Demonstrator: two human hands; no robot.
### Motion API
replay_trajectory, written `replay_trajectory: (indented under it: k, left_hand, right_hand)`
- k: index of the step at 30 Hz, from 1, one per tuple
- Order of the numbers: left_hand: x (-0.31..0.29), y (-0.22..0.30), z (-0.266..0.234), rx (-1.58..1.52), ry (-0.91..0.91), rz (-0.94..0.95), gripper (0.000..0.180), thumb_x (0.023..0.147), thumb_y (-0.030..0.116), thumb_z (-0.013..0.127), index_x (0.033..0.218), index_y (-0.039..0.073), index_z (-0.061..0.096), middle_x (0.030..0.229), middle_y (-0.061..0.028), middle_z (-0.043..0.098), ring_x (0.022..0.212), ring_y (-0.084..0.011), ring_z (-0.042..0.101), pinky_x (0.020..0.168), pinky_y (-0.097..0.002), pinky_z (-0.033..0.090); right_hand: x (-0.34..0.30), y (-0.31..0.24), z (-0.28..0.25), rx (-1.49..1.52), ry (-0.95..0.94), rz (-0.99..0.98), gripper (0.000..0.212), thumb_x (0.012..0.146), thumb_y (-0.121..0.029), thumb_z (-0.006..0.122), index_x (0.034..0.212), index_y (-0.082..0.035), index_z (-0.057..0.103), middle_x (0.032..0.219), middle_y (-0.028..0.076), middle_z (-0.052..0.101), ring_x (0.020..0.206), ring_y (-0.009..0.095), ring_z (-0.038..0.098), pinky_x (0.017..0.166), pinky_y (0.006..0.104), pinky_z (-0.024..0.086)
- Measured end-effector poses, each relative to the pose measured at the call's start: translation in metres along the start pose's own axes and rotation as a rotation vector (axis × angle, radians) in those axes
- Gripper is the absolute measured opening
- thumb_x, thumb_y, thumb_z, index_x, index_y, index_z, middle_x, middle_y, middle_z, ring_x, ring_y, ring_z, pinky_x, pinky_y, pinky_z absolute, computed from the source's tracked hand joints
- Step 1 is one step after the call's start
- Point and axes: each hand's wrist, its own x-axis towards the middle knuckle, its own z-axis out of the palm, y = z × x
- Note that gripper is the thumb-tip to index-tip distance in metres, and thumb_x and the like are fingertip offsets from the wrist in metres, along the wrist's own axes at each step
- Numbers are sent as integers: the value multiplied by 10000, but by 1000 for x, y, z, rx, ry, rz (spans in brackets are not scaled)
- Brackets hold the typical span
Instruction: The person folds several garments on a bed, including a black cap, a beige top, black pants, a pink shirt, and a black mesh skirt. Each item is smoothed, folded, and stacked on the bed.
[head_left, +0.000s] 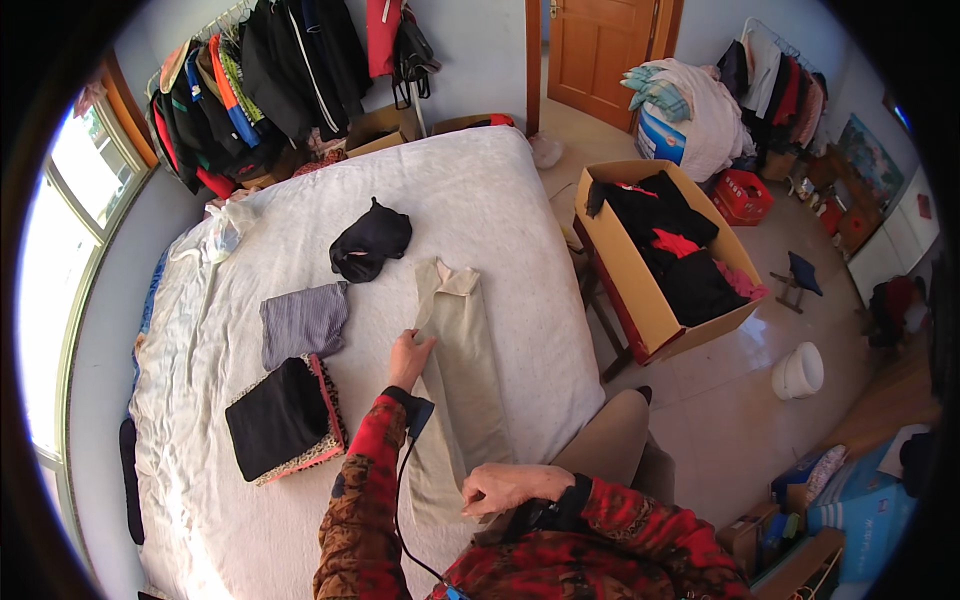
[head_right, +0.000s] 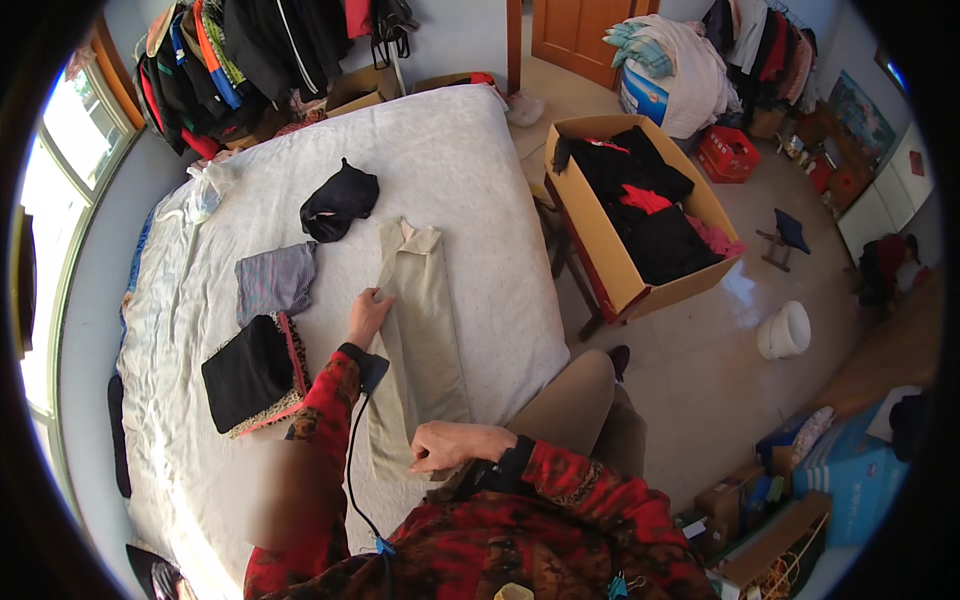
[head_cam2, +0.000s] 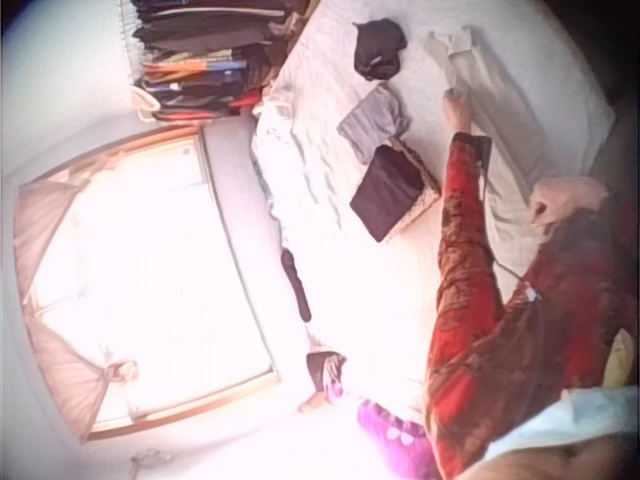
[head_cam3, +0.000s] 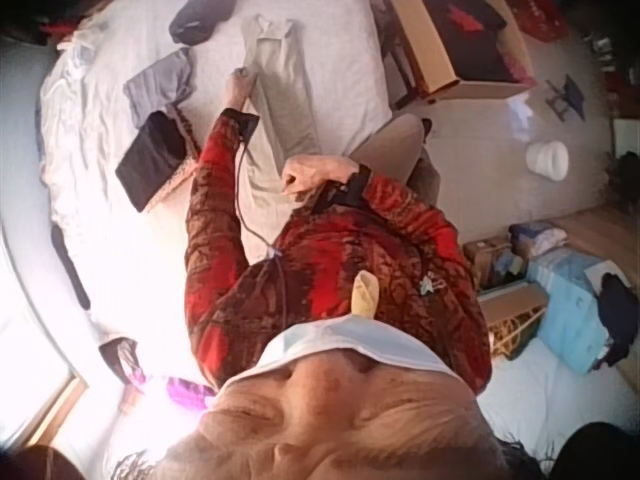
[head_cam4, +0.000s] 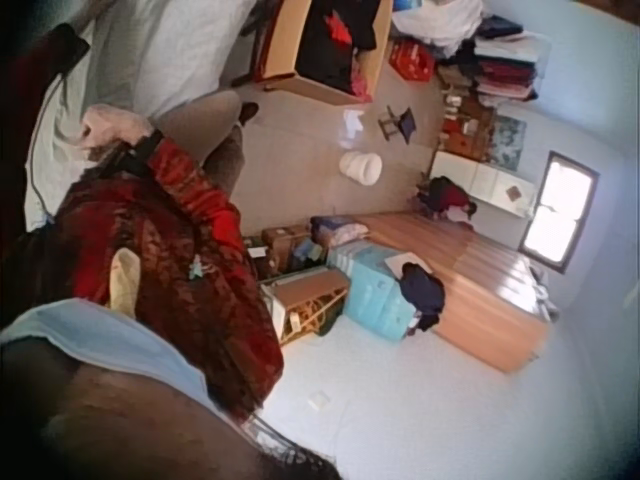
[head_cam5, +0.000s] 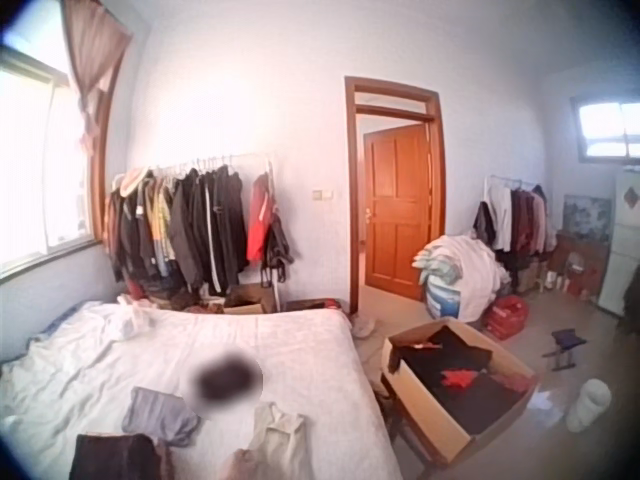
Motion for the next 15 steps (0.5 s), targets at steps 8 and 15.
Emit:
replay_trajectory:
  k: [8, 15]
  left_hand:
    - [13, 13, -16, -8, 46, 7, 329, 807, 289, 693, 1007, 28, 701, 869, -205, 696, 848, -341, 683, 741, -410, 514]
    - [10, -6, -20, 59, 38, 55, 281, 819, 261, 696, 1003, 48, 701, 813, -179, 691, 780, -329, 674, 696, -406, 512]
  right_hand:
    - [1, -15, -8, 127, -35, -25, 304, 862, -269, 651, 891, 32, 667, 823, 121, 621, 712, 245, 578, 657, 365, 444]
    - [39, -7, 6, 158, -128, -117, 275, 885, -236, 631, 919, 35, 662, 839, 120, 613, 753, 224, 582, 688, 349, 452]
